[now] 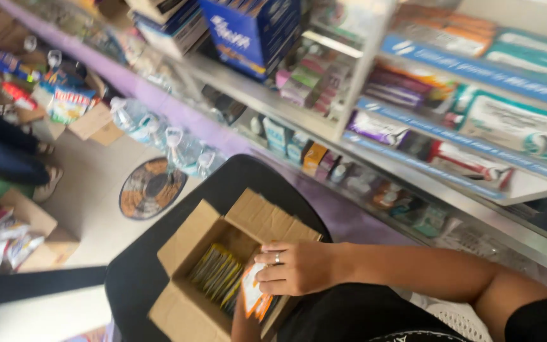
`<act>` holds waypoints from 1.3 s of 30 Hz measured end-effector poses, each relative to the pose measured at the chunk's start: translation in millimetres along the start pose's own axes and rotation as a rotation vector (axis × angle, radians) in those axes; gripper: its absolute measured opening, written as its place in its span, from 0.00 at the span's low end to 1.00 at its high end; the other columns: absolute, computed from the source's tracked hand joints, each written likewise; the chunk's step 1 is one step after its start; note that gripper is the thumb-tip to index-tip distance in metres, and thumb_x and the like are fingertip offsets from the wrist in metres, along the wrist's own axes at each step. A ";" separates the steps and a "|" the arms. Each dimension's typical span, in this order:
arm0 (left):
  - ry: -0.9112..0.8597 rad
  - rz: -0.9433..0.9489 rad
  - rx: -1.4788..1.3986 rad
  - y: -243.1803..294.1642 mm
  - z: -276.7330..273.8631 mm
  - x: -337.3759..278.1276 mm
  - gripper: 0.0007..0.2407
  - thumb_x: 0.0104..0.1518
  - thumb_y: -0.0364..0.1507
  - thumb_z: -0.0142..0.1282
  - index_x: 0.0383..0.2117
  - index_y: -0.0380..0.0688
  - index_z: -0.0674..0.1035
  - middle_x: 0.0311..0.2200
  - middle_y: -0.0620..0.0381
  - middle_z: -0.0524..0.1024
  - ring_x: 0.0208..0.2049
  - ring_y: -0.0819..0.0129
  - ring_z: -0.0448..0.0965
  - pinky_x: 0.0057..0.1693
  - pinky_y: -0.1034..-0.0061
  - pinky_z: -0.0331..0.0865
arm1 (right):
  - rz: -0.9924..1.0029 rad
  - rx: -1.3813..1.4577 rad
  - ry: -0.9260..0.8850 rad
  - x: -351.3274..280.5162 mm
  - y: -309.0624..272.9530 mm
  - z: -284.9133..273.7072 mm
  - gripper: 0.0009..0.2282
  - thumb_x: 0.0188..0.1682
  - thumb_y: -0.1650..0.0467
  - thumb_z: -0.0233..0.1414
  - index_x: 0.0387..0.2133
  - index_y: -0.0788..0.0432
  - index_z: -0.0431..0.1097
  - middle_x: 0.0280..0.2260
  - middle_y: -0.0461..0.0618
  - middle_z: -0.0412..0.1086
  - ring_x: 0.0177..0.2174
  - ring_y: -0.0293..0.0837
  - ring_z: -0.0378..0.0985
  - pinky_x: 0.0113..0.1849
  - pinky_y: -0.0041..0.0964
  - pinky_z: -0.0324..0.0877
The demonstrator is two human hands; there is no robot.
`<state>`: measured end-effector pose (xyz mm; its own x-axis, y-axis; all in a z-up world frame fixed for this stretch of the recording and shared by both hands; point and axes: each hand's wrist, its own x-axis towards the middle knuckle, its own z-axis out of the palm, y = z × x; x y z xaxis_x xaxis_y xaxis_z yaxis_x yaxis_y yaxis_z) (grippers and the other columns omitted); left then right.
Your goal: The recorder is taking items from a cardboard box and placing them on retail display shelves.
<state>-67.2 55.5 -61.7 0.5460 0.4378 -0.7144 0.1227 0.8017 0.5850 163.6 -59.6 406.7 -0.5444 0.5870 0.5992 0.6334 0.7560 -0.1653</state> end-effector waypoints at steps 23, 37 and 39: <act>-0.183 -0.260 -0.156 60.6 4.5 -6.1 0.17 0.64 0.43 0.43 0.39 0.41 0.77 0.32 0.51 0.80 0.31 0.59 0.80 0.43 0.58 0.77 | -0.220 0.415 -0.677 -12.1 60.0 241.6 0.15 0.30 0.74 0.57 0.34 0.57 0.77 0.41 0.49 0.77 0.47 0.53 0.76 0.51 0.48 0.68; -0.028 -0.143 -0.320 47.6 39.6 -49.4 0.21 0.62 0.46 0.41 0.40 0.41 0.79 0.34 0.47 0.79 0.34 0.55 0.79 0.46 0.60 0.73 | 0.186 0.462 -1.079 -7.0 80.5 246.6 0.15 0.31 0.81 0.53 0.29 0.52 0.80 0.33 0.49 0.78 0.40 0.56 0.77 0.46 0.46 0.71; -0.013 -0.096 -0.379 44.2 48.0 -63.8 0.20 0.63 0.46 0.41 0.40 0.43 0.78 0.34 0.49 0.79 0.33 0.56 0.79 0.45 0.61 0.73 | 0.194 0.406 -1.136 -4.2 82.6 247.8 0.15 0.31 0.80 0.54 0.28 0.51 0.81 0.32 0.49 0.78 0.39 0.56 0.76 0.46 0.46 0.70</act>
<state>-56.9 43.5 28.2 0.5578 0.3505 -0.7524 -0.1401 0.9332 0.3308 82.0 72.2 196.4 -0.7598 0.4653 -0.4540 0.6501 0.5439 -0.5306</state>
